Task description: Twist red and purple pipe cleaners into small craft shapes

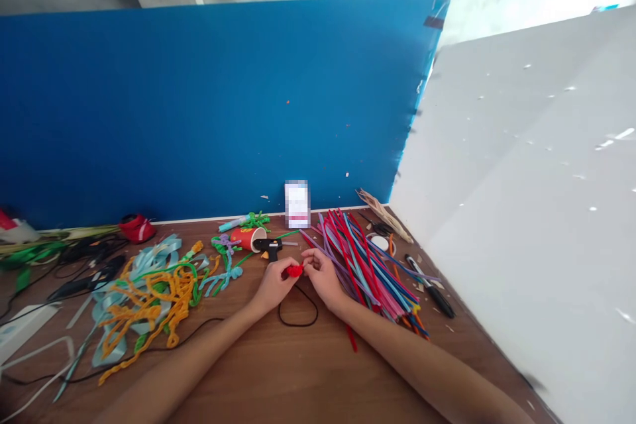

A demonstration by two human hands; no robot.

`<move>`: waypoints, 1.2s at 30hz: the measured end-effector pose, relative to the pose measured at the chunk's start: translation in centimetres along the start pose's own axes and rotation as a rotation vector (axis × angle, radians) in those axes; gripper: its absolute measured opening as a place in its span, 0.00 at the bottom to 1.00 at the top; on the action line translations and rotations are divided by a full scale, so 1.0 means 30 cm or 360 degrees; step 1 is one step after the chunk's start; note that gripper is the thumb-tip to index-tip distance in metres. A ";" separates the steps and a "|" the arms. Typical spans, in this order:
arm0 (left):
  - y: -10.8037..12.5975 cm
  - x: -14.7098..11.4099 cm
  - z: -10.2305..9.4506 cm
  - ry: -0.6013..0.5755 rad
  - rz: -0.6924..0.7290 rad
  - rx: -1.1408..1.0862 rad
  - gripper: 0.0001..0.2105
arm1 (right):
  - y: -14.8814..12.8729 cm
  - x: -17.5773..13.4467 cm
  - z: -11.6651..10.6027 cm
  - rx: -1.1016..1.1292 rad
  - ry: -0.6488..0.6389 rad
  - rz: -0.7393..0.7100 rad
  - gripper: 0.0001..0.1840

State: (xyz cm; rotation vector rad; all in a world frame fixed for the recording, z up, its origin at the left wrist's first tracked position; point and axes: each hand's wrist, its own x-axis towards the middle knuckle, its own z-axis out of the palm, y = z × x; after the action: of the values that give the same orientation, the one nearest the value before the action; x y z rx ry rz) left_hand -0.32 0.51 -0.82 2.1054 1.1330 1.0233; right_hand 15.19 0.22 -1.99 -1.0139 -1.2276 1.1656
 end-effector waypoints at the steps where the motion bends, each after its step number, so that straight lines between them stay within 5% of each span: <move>1: 0.000 0.000 0.000 0.0008 -0.0001 0.0007 0.05 | 0.004 0.001 0.000 -0.0009 -0.0016 0.0003 0.14; 13: 0.003 -0.003 0.001 0.0095 -0.0024 0.0033 0.04 | 0.012 0.001 -0.002 -0.0146 -0.0051 -0.0049 0.11; 21: -0.007 -0.004 0.004 0.0041 -0.0095 0.0090 0.05 | 0.002 -0.003 -0.003 0.0095 -0.0016 -0.0199 0.15; 30: -0.013 -0.003 0.000 0.0079 -0.0097 -0.0017 0.04 | 0.003 -0.001 0.003 0.0042 0.0075 -0.0123 0.14; 33: -0.008 -0.006 -0.005 0.0141 -0.0059 -0.0073 0.03 | -0.006 -0.001 0.001 -0.0085 -0.0007 -0.0100 0.05; 36: 0.003 -0.007 -0.008 0.0106 -0.0015 -0.0078 0.05 | -0.017 -0.006 -0.004 -0.0143 -0.0146 -0.0077 0.10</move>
State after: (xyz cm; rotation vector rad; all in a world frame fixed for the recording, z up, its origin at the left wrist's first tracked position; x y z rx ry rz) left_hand -0.56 0.30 -0.70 2.0397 1.1372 1.1125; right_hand 15.36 -0.02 -1.52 -1.0010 -1.3806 1.1384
